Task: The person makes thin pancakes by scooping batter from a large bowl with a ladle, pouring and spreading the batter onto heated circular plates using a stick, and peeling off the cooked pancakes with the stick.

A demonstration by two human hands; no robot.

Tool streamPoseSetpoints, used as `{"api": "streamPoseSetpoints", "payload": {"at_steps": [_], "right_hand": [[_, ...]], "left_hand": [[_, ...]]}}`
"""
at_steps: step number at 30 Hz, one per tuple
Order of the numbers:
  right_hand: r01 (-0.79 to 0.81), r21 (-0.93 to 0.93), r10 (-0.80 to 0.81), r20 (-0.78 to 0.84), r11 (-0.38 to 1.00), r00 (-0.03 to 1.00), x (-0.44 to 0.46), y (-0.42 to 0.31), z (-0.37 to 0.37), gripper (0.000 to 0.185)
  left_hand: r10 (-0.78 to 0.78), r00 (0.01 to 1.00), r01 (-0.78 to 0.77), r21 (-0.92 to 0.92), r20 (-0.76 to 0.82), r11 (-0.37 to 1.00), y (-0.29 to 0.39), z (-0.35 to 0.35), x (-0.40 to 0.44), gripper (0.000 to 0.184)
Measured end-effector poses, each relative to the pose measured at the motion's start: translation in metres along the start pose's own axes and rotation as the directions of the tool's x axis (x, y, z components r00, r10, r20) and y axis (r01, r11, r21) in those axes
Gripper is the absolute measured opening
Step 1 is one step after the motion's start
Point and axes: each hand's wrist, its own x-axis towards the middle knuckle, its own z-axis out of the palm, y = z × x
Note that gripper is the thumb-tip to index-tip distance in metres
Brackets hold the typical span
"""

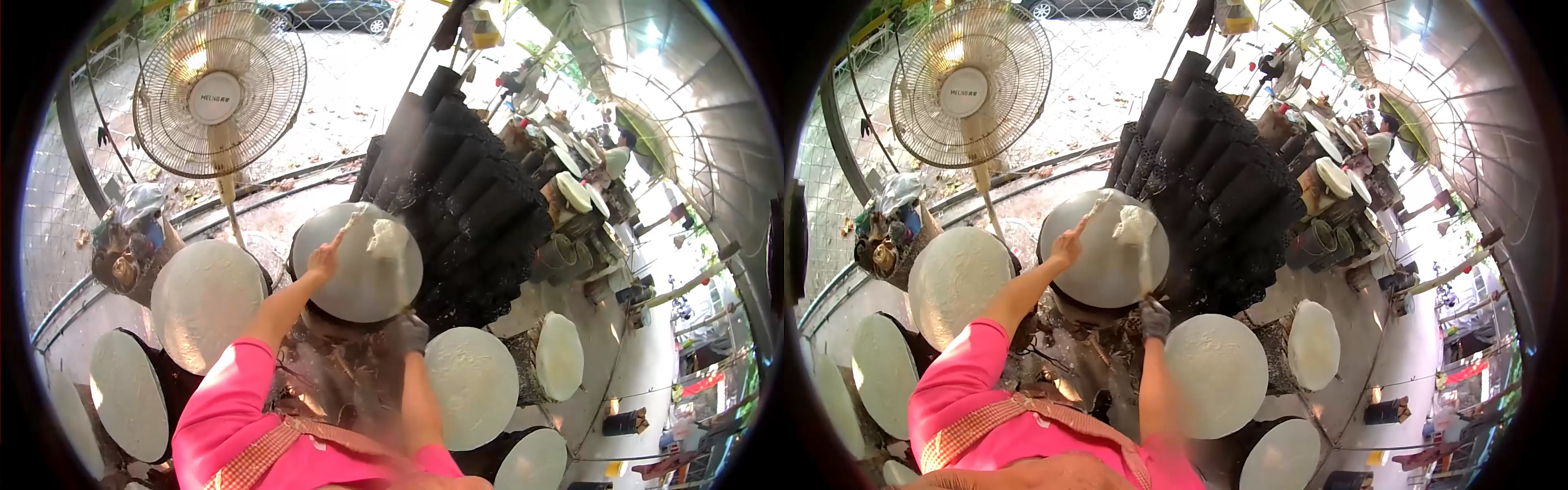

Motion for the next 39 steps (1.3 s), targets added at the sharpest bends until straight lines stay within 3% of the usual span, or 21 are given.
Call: {"api": "streamPoseSetpoints", "payload": {"at_steps": [2,6,9,11,12,13,14,15,16,20,22,24,25,26,29,31,33,34,36,38,39], "right_hand": [[0.046,-0.182,-0.04,0.038,0.982,0.998,0.009,-0.002,0.002,0.027],[-0.146,0.082,0.141,0.063,0.986,0.988,0.014,-0.031,0.023,0.031],[0.018,-0.593,-0.06,-0.05,0.805,0.997,0.062,-0.019,0.082,0.031],[0.209,-0.712,-0.218,0.081,0.67,0.973,0.064,-0.039,0.055,0.032],[0.281,-0.648,-0.247,0.147,0.708,0.958,0.058,-0.044,0.036,0.033],[-0.063,-0.146,0.08,0.112,0.987,0.991,0.066,0.001,0.044,0.033],[-0.415,0.387,0.344,0.24,0.823,0.907,0.074,0.034,0.052,0.034],[-0.324,0.076,0.303,0.203,0.943,0.931,0.011,-0.075,0.022,0.036],[-0.118,-0.534,0.142,0.003,0.837,0.99,0.037,0.005,0.079,0.044],[-0.19,-0.49,0.183,-0.063,0.851,0.981,0.054,-0.011,0.132,0.054],[-0.153,-0.05,0.158,0.127,0.987,0.979,0.048,-0.025,0.061,0.051],[-0.228,0.523,0.203,0.105,0.821,0.974,0.048,0.013,0.044,0.047],[0.012,-0.325,0.078,0.265,0.946,0.961,0.039,0.0,0.044,0.047],[0.404,-0.849,-0.049,0.414,0.341,0.909,0.029,-0.017,0.043,0.048],[0.32,-0.659,-0.269,0.181,0.681,0.946,0.054,0.024,0.108,0.045],[0.218,-0.293,-0.104,0.362,0.931,0.927,0.054,-0.028,0.066,0.046],[-0.155,0.09,0.085,0.53,0.984,0.844,0.051,-0.054,0.0,0.045],[-0.526,0.263,0.295,0.593,0.809,0.749,0.076,-0.038,-0.001,0.04],[-0.756,0.301,0.508,0.592,0.582,0.626,0.076,-0.053,0.007,0.036],[-0.638,0.123,0.566,0.359,0.76,0.742,0.021,-0.139,0.003,0.039],[-0.421,-0.071,0.42,0.324,0.904,0.848,0.035,-0.102,0.018,0.037]], "left_hand": [[-0.038,0.996,0.02,-0.227,-0.076,0.974,0.005,-0.002,0.004,0.065],[0.116,0.928,-0.258,-0.385,-0.354,0.886,-0.012,-0.052,-0.006,0.062],[0.08,0.986,-0.149,-0.569,-0.144,0.809,-0.049,-0.064,-0.064,0.057],[0.026,1.0,-0.018,-0.529,0.008,0.849,-0.082,-0.068,-0.113,0.056],[0.038,0.999,-0.036,-0.444,-0.004,0.895,-0.093,-0.071,-0.135,0.054],[0.049,0.999,-0.051,-0.354,-0.016,0.934,-0.104,-0.074,-0.157,0.053],[-0.03,0.996,0.063,-0.4,0.087,0.914,-0.111,-0.081,-0.172,0.055],[0.05,0.999,-0.035,-0.447,0.021,0.894,-0.116,-0.084,-0.183,0.057],[0.071,0.997,-0.06,-0.452,0.008,0.89,-0.123,-0.084,-0.188,0.057],[0.001,0.993,0.051,-0.45,0.115,0.891,-0.121,-0.099,-0.2,0.059],[-0.092,0.96,0.191,-0.376,0.264,0.907,-0.122,-0.115,-0.201,0.06],[0.013,0.989,0.043,-0.367,0.149,0.929,-0.137,-0.104,-0.198,0.061],[0.066,0.994,-0.028,-0.368,0.09,0.929,-0.138,-0.102,-0.199,0.061],[0.123,0.992,-0.101,-0.362,0.036,0.927,-0.139,-0.099,-0.2,0.061],[-0.005,0.991,0.064,-0.432,0.137,0.9,-0.118,-0.104,-0.201,0.058],[-0.075,0.988,0.13,-0.453,0.137,0.882,-0.096,-0.115,-0.204,0.058],[-0.103,0.986,0.138,-0.297,0.129,0.945,-0.086,-0.119,-0.208,0.057],[-0.11,0.987,0.134,-0.22,0.121,0.966,-0.08,-0.119,-0.205,0.057],[-0.145,0.985,0.163,-0.208,0.098,0.964,-0.077,-0.115,-0.208,0.057],[-0.086,0.996,0.091,-0.192,0.031,0.977,-0.086,-0.096,-0.207,0.056],[-0.117,0.992,0.123,-0.203,0.042,0.971,-0.082,-0.094,-0.21,0.056]]}}
